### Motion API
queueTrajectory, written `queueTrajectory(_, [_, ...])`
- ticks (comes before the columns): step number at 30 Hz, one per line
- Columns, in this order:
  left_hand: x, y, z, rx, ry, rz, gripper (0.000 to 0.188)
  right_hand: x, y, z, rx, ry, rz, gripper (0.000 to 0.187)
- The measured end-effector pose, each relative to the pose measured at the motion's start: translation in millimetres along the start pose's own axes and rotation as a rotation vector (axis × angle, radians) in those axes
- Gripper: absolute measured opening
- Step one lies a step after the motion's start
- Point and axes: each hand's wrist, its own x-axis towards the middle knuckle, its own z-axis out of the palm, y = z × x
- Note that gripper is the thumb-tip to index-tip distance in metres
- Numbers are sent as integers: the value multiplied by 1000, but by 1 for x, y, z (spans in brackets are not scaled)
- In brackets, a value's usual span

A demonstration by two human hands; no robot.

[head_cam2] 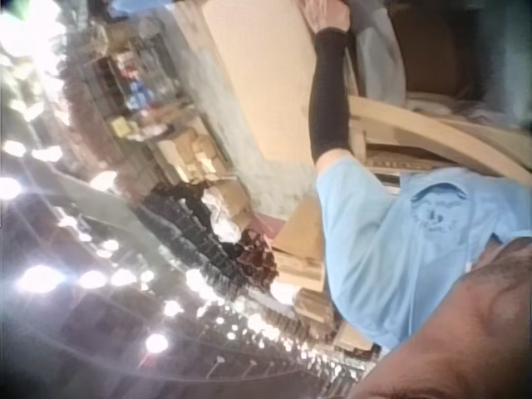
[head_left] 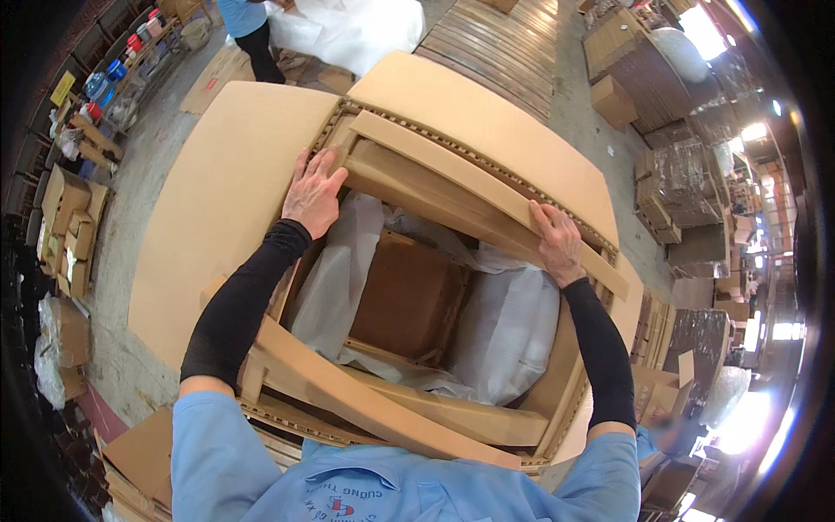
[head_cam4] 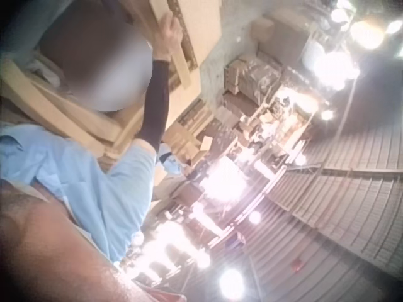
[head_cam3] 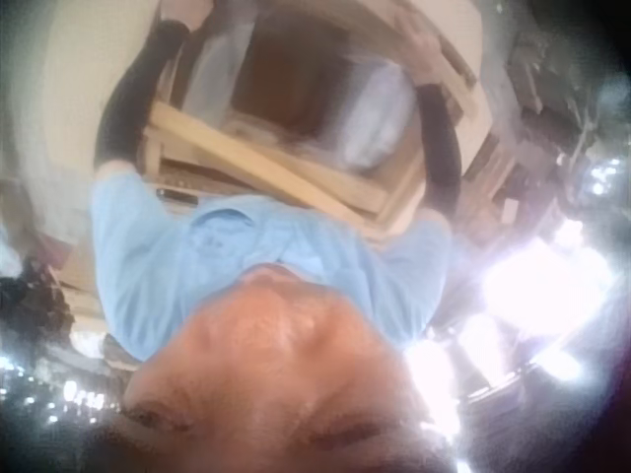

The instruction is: The person packs a dining chair into a large cardboard box. They place the chair inside, add protective foam and cardboard dividers, then seal the box with packing tape.

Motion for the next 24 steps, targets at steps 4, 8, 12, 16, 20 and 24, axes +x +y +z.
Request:
queueTrajectory(4, [0,1,-3,12,-2,5,37,0,-3,-6,24,-32,-3,74])
queueTrajectory(8, [-1,-2,0,14,53,39,30,8,-11,-24,38,-17,-1,67])
queueTrajectory(12, [-1,1,0,12,20,8,29,15,-18,-36,80,-90,59,63])
queueTrajectory(16, [-7,-3,-4,-42,24,-2,26,-4,-3,-50,260,-138,136,60])
queueTrajectory(20, [0,-2,3,-35,11,8,25,-23,13,-51,339,-118,158,57])
queueTrajectory(24, [-2,-5,6,-9,43,18,29,17,-3,-40,266,-166,80,57])
